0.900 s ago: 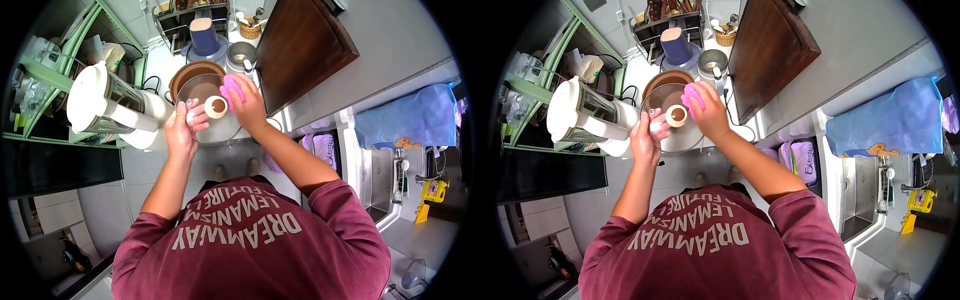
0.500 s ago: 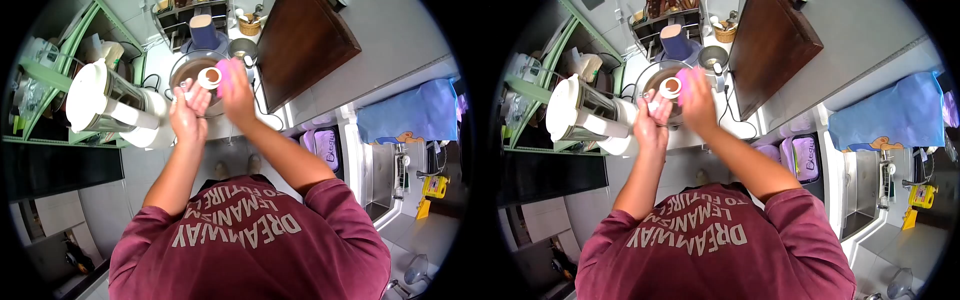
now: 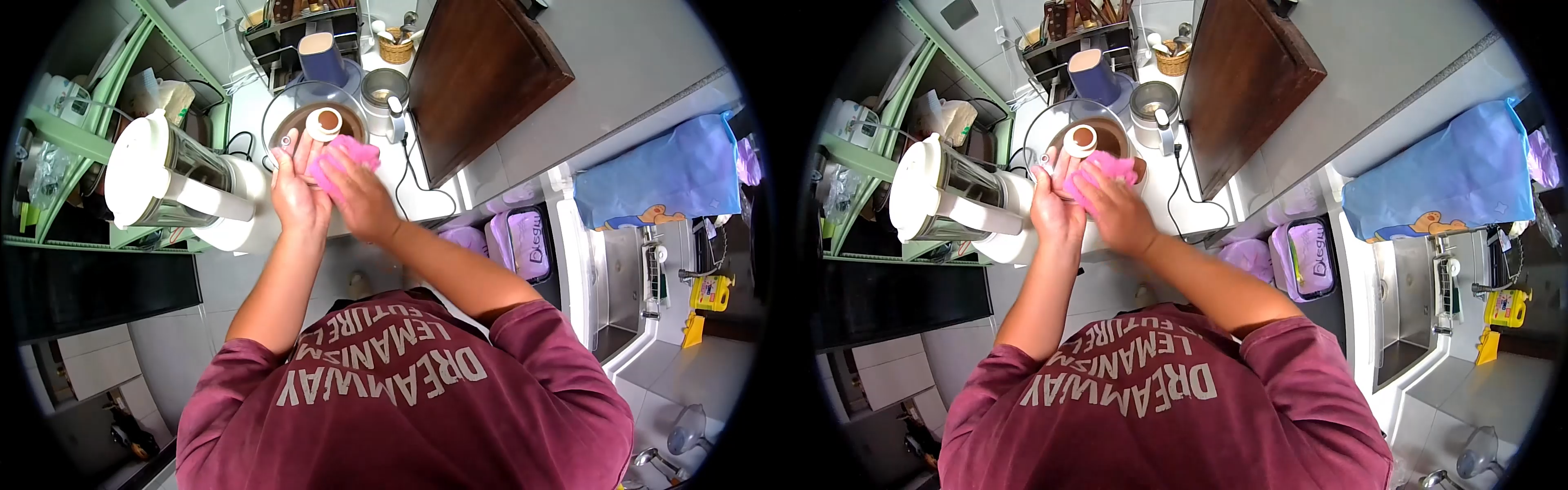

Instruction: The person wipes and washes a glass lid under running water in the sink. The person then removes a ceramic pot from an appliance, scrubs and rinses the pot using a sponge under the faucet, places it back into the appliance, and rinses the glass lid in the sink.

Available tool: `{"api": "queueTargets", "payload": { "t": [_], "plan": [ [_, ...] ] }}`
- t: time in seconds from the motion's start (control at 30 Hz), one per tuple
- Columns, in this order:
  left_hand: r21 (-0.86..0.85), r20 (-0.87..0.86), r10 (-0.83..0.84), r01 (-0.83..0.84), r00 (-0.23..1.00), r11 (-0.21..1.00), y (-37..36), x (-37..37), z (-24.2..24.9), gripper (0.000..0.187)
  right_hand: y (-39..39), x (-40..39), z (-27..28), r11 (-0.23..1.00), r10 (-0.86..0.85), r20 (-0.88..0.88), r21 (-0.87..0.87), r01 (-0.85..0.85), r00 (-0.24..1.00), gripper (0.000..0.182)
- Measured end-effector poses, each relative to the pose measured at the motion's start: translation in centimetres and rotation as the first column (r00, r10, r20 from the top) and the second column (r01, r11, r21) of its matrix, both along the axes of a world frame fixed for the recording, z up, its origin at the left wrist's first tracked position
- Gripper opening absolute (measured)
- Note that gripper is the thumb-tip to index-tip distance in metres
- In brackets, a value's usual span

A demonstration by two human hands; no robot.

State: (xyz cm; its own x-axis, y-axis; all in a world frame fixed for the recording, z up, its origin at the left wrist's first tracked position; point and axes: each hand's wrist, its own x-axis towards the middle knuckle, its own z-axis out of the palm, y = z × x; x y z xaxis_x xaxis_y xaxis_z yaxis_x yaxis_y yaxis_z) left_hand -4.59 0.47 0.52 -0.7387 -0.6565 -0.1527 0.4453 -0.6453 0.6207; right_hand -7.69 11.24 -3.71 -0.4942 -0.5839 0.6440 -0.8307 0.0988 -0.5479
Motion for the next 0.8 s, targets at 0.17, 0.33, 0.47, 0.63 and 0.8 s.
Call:
{"api": "queueTargets", "payload": {
  "t": [0.17,0.33,0.47,0.63,0.8],
  "plan": [
    [0.003,-0.065,-0.039,0.040,0.997,0.999,0.2,0.2,0.9,0.049,-1.4,-2.1,3.8,0.994,-0.016,-0.131,-0.112,0.001,0.991,0.039],
    [-0.003,-0.012,-0.129,0.129,0.992,0.992,0.1,1.2,1.5,0.049,0.1,-4.1,1.8,0.980,0.166,-0.320,-0.052,-0.192,0.933,0.035],
    [0.034,0.041,-0.099,0.098,0.994,0.995,0.7,1.8,1.5,0.049,1.4,-5.6,0.8,0.978,-0.081,-0.062,-0.195,0.068,0.995,0.030],
    [0.018,0.101,-0.175,0.174,0.979,0.985,1.5,2.1,0.4,0.047,-0.6,-10.1,2.9,0.975,-0.025,0.237,-0.208,0.075,0.971,0.028],
    [-0.138,0.168,-0.204,0.228,0.964,0.964,1.3,1.8,0.1,0.048,-0.2,-11.5,3.8,0.984,0.179,0.382,-0.077,-0.162,0.906,0.030]
  ]
}}
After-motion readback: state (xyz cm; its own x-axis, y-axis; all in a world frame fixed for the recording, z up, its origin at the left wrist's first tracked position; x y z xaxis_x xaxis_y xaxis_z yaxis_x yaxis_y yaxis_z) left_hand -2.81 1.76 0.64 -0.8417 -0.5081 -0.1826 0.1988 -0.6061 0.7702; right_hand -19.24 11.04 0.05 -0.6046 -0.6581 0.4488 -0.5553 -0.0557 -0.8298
